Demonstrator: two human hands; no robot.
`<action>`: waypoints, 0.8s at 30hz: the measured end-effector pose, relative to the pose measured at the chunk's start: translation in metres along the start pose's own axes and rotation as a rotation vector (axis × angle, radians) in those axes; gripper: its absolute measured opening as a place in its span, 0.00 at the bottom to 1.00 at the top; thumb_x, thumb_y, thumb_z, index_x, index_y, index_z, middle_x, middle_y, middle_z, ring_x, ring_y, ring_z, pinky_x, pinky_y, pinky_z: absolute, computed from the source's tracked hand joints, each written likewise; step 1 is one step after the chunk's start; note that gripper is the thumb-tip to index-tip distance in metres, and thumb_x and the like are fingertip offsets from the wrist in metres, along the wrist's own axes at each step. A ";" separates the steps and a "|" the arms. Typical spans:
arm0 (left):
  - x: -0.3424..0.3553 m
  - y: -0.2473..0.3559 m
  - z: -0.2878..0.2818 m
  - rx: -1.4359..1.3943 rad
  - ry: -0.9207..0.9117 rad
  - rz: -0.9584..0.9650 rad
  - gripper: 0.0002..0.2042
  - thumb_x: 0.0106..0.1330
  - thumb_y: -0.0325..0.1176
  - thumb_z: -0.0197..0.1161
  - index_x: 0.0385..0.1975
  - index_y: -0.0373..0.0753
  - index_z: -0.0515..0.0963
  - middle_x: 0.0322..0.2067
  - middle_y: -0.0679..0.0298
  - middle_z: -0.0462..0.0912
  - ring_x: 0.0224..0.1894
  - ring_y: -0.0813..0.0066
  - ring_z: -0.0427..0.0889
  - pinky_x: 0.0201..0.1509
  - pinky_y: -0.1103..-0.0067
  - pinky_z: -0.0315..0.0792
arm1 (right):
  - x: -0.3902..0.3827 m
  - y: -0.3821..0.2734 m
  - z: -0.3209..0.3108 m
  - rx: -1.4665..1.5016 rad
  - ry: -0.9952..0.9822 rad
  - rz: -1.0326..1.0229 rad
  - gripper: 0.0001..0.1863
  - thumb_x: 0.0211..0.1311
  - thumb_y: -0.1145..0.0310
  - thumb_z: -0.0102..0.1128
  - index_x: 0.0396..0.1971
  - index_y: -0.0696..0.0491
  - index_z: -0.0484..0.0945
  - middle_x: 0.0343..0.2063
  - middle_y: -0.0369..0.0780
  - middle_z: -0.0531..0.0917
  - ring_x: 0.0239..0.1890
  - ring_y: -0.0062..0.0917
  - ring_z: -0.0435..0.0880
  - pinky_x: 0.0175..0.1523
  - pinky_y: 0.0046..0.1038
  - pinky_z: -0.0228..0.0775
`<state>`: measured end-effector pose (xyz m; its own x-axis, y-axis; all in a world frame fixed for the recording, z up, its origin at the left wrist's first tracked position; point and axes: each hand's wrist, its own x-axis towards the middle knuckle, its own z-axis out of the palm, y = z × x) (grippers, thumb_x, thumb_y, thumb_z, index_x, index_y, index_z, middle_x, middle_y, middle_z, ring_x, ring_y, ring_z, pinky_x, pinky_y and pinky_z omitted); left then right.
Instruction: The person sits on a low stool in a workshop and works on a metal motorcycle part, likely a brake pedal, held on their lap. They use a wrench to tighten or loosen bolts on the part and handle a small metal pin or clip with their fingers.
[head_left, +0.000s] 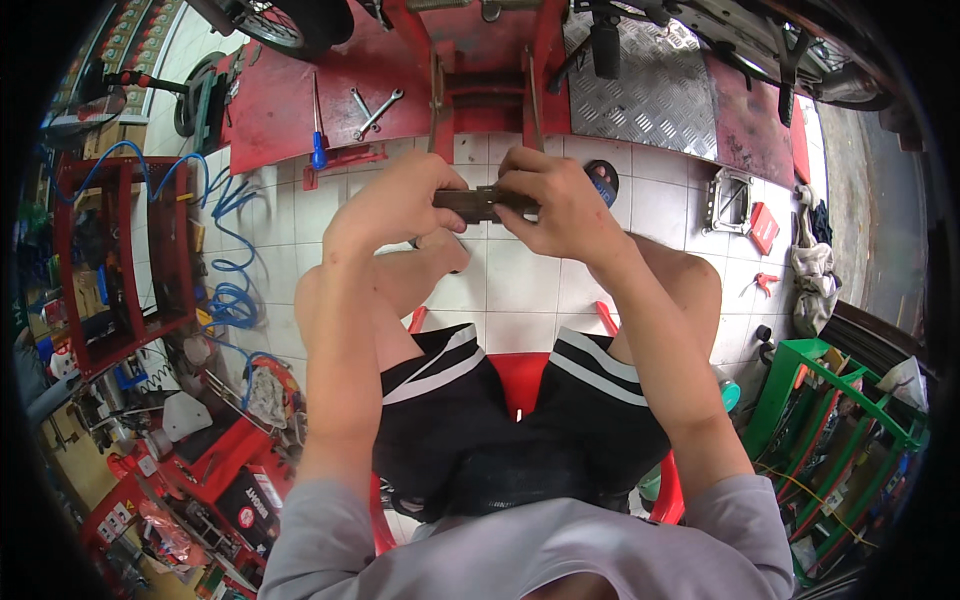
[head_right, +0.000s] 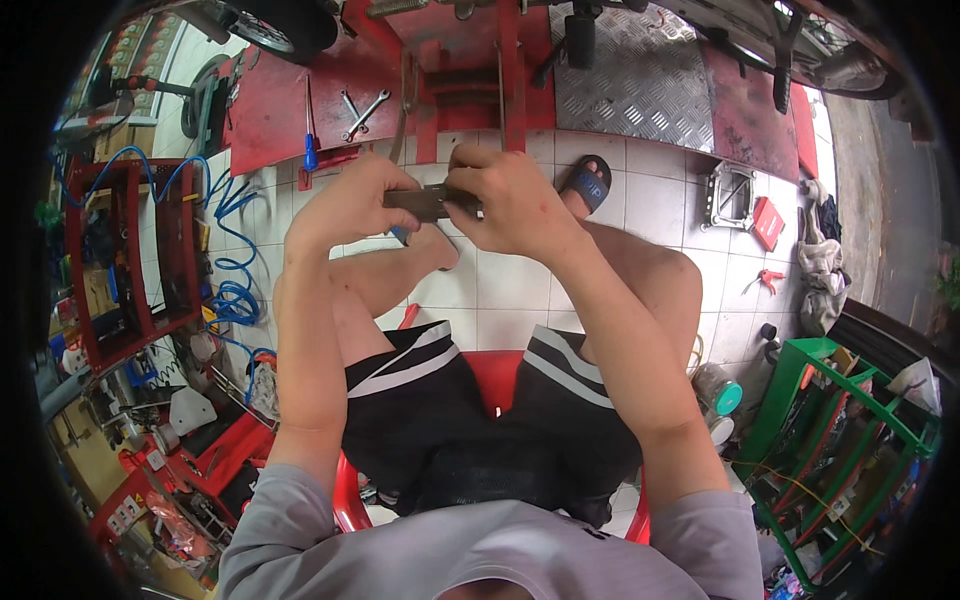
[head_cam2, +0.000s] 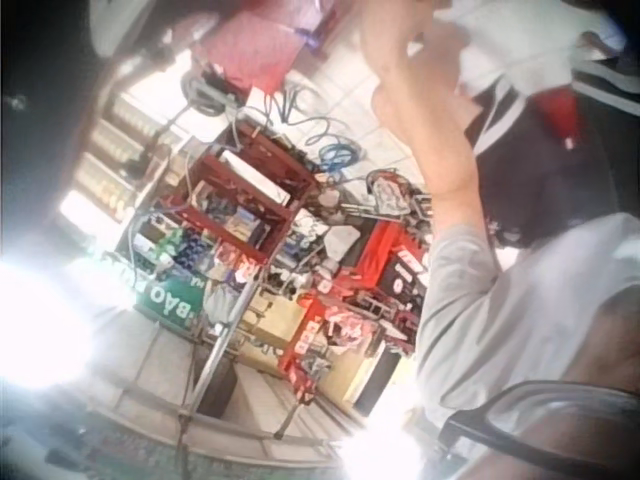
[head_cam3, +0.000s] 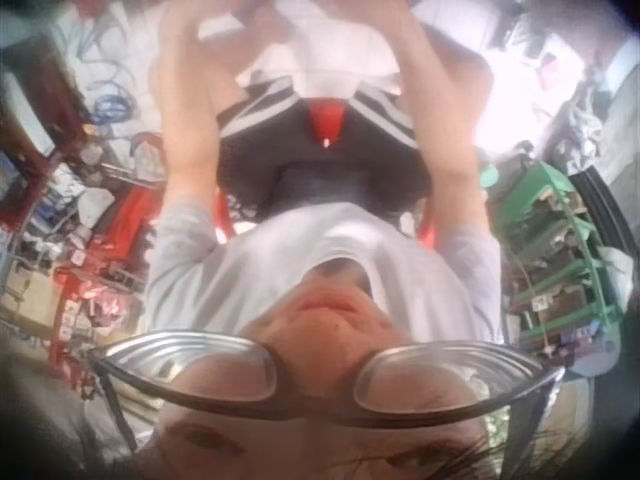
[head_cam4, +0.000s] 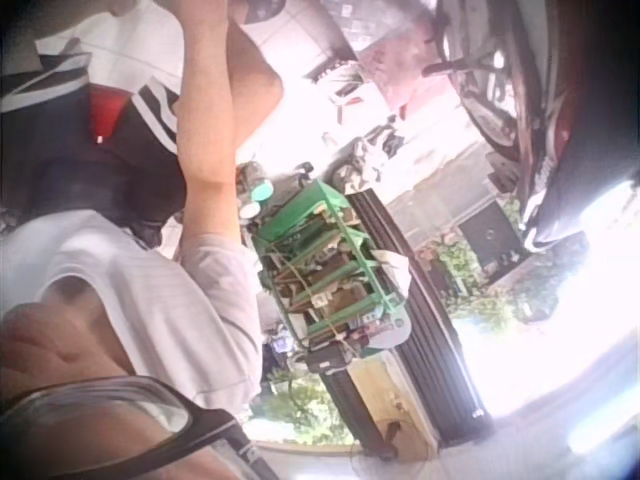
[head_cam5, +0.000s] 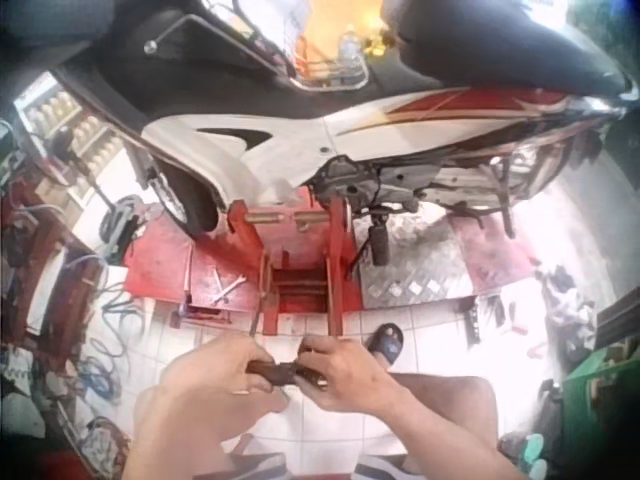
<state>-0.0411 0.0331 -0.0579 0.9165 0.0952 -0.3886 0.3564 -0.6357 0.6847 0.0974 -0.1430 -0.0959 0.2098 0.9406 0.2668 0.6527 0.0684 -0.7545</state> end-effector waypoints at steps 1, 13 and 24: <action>0.001 0.000 -0.001 0.036 0.000 0.038 0.13 0.47 0.30 0.73 0.31 0.31 0.83 0.22 0.51 0.81 0.27 0.55 0.80 0.33 0.67 0.71 | 0.000 0.003 0.002 0.028 0.024 0.001 0.08 0.45 0.72 0.67 0.28 0.57 0.83 0.29 0.41 0.79 0.26 0.37 0.80 0.31 0.34 0.71; 0.006 -0.016 0.003 -0.067 -0.129 -0.018 0.14 0.45 0.32 0.73 0.31 0.32 0.84 0.24 0.52 0.83 0.29 0.58 0.83 0.33 0.69 0.75 | 0.005 -0.005 0.004 0.592 0.139 0.353 0.09 0.46 0.76 0.63 0.31 0.60 0.81 0.31 0.37 0.81 0.32 0.19 0.78 0.38 0.22 0.68; 0.039 0.005 0.050 0.415 -0.218 -0.223 0.12 0.48 0.30 0.67 0.34 0.34 0.84 0.35 0.54 0.85 0.38 0.58 0.86 0.41 0.68 0.79 | -0.013 0.056 -0.088 0.050 0.292 0.751 0.14 0.47 0.75 0.58 0.36 0.59 0.83 0.26 0.37 0.83 0.24 0.18 0.79 0.32 0.22 0.68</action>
<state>-0.0131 -0.0043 -0.1004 0.7514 0.1293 -0.6470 0.3961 -0.8726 0.2856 0.1954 -0.1807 -0.0887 0.7657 0.6172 -0.1810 0.2304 -0.5260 -0.8187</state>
